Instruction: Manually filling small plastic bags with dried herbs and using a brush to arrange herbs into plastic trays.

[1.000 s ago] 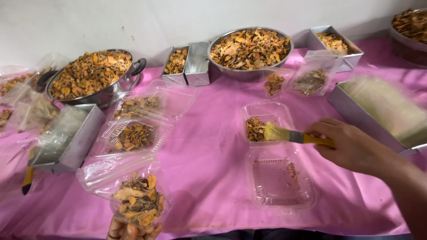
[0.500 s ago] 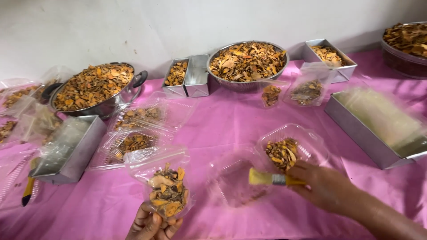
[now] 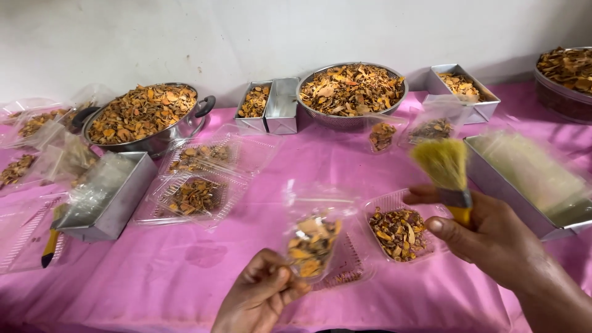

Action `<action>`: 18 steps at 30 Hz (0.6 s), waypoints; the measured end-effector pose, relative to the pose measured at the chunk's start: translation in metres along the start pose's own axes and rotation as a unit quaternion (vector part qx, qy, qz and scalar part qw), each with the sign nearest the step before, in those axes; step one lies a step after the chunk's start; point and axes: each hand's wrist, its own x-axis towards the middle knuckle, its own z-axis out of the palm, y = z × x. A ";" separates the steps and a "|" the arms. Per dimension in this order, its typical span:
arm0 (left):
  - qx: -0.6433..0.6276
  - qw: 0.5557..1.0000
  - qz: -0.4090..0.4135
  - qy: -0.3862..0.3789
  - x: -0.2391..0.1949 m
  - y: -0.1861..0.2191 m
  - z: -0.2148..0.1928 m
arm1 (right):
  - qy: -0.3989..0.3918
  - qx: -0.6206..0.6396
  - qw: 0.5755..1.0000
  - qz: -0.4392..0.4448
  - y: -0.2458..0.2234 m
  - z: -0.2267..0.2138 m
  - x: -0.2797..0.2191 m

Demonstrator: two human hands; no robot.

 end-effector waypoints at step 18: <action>0.831 0.511 0.212 -0.064 0.047 -0.009 0.036 | 0.138 -0.210 0.967 -0.032 0.024 -0.031 0.172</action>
